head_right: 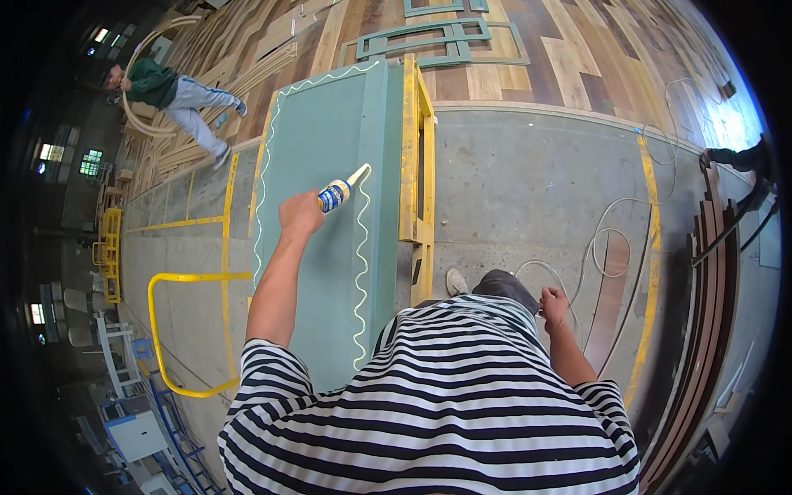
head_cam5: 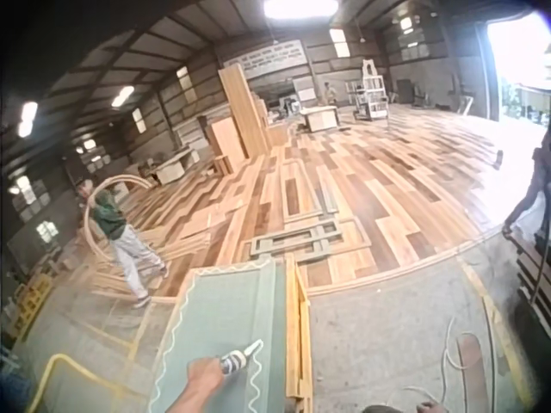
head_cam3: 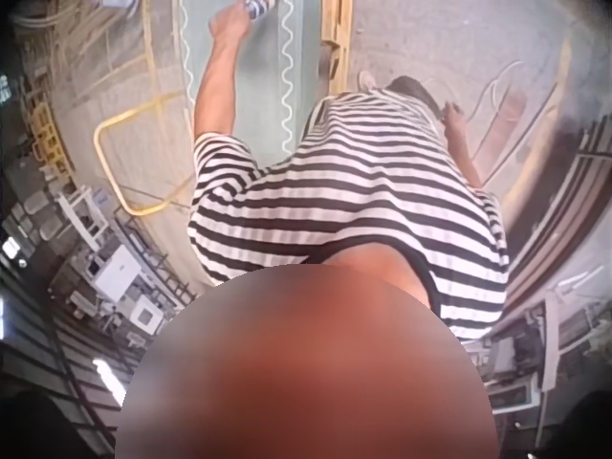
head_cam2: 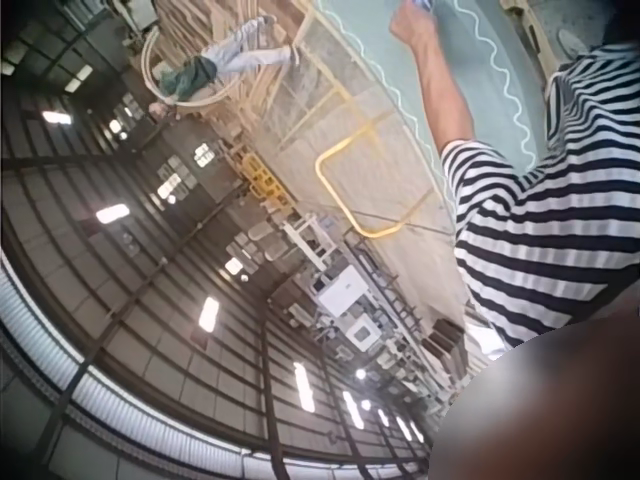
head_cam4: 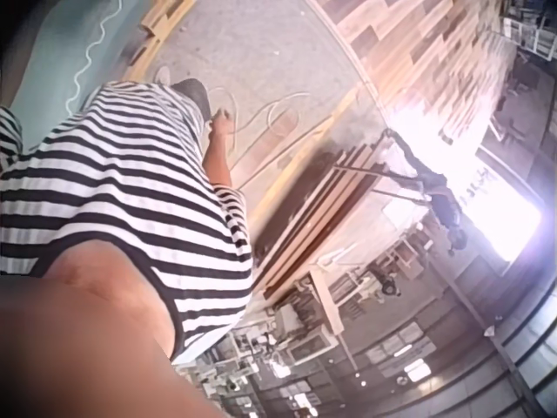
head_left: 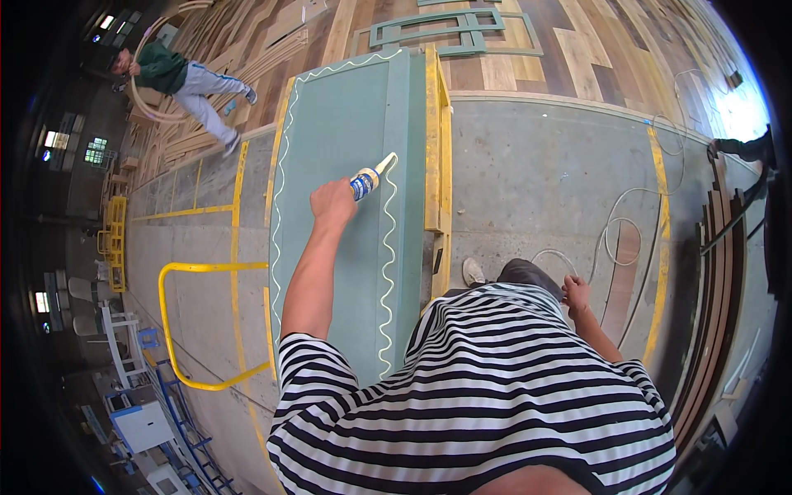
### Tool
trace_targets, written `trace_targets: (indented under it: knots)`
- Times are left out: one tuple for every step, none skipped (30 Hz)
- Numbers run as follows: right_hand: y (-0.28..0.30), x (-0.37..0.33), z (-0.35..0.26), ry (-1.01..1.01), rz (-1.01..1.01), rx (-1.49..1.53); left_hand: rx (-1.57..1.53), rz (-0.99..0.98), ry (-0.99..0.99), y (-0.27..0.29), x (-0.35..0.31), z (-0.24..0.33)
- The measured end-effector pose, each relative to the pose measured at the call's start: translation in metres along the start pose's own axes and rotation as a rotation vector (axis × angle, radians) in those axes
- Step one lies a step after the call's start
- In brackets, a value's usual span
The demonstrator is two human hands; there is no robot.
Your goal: Applying adhesive to a green panel using a caulk gun and then bonding a second panel on top.
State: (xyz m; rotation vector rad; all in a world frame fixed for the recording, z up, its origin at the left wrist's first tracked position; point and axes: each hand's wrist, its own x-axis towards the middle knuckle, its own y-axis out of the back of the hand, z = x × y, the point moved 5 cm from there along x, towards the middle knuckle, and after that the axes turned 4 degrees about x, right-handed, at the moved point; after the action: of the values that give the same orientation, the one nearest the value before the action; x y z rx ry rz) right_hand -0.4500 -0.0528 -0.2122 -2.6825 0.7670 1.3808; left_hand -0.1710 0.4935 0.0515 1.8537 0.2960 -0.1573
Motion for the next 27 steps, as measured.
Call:
trace_targets:
  knots:
    - [-0.001, 0.001, -0.002, -0.003, 0.001, 0.001, 0.006, -0.006, 0.012, 0.0, 0.003, -0.002]
    - [-0.001, 0.003, -0.003, -0.004, -0.002, 0.015, 0.011, -0.012, 0.024, 0.0, 0.006, -0.004]
    - [0.0, 0.005, -0.004, -0.005, -0.005, 0.028, 0.011, -0.014, 0.022, 0.0, 0.008, -0.004]
    - [0.001, 0.007, -0.004, -0.006, -0.003, 0.027, 0.01, -0.016, 0.029, -0.001, 0.01, -0.005]
    - [0.002, 0.007, -0.006, -0.017, 0.019, 0.004, 0.008, -0.017, 0.037, 0.002, 0.012, -0.004]
    - [0.003, 0.008, -0.008, -0.026, 0.041, -0.02, 0.006, -0.018, 0.035, 0.004, 0.014, -0.004]
    - [0.001, 0.01, -0.012, -0.025, 0.044, -0.022, 0.012, -0.028, 0.043, 0.006, 0.015, -0.004]
    - [-0.001, 0.014, -0.012, -0.034, 0.019, -0.018, 0.014, -0.039, 0.049, 0.01, 0.016, -0.001]
    - [-0.001, 0.019, -0.015, -0.042, -0.006, -0.014, 0.008, -0.04, 0.048, 0.014, 0.017, 0.001]
    - [-0.001, 0.025, -0.019, -0.033, -0.001, -0.02, 0.008, -0.035, 0.062, 0.017, 0.02, 0.001]
    - [-0.001, 0.032, -0.026, -0.03, -0.005, -0.025, 0.011, -0.03, 0.082, 0.021, 0.022, 0.0]
    - [-0.001, 0.038, -0.032, -0.044, -0.012, -0.025, 0.009, -0.029, 0.089, 0.022, 0.025, 0.003]
    - [-0.002, 0.045, -0.039, -0.06, -0.019, -0.025, 0.007, -0.033, 0.084, 0.023, 0.029, 0.007]
    - [-0.003, 0.05, -0.047, -0.059, -0.029, -0.028, 0.011, -0.038, 0.082, 0.023, 0.031, 0.008]
    - [-0.003, 0.056, -0.059, -0.042, -0.026, -0.03, 0.016, -0.039, 0.092, 0.024, 0.034, 0.009]
    - [-0.004, 0.063, -0.07, -0.026, -0.024, -0.032, 0.019, -0.048, 0.086, 0.024, 0.037, 0.01]
    - [-0.005, 0.069, -0.082, -0.023, -0.039, -0.005, 0.02, -0.057, 0.076, 0.026, 0.039, 0.015]
    - [-0.008, 0.074, -0.09, -0.026, -0.047, -0.007, 0.025, -0.06, 0.082, 0.028, 0.042, 0.018]
    - [-0.009, 0.079, -0.099, -0.017, -0.031, -0.017, 0.028, -0.061, 0.073, 0.031, 0.044, 0.021]
    - [-0.011, 0.084, -0.109, -0.006, -0.016, -0.028, 0.03, -0.061, 0.064, 0.034, 0.047, 0.024]
    - [-0.014, 0.088, -0.119, -0.006, -0.041, -0.031, 0.034, -0.064, 0.072, 0.036, 0.051, 0.027]
    - [-0.016, 0.092, -0.127, -0.01, -0.05, -0.034, 0.023, -0.065, 0.071, 0.038, 0.055, 0.03]
    - [-0.017, 0.097, -0.133, 0.001, -0.048, -0.039, 0.012, -0.065, 0.067, 0.041, 0.059, 0.034]
    - [-0.019, 0.101, -0.138, 0.011, -0.046, -0.043, 0.016, -0.069, 0.072, 0.044, 0.064, 0.037]
    - [-0.021, 0.105, -0.143, 0.006, -0.052, -0.046, 0.018, -0.068, 0.071, 0.047, 0.068, 0.04]
    - [-0.022, 0.112, -0.146, 0.013, -0.073, -0.063, 0.019, -0.067, 0.069, 0.05, 0.073, 0.042]
    - [-0.023, 0.117, -0.147, 0.02, -0.093, -0.08, 0.021, -0.07, 0.071, 0.051, 0.077, 0.043]
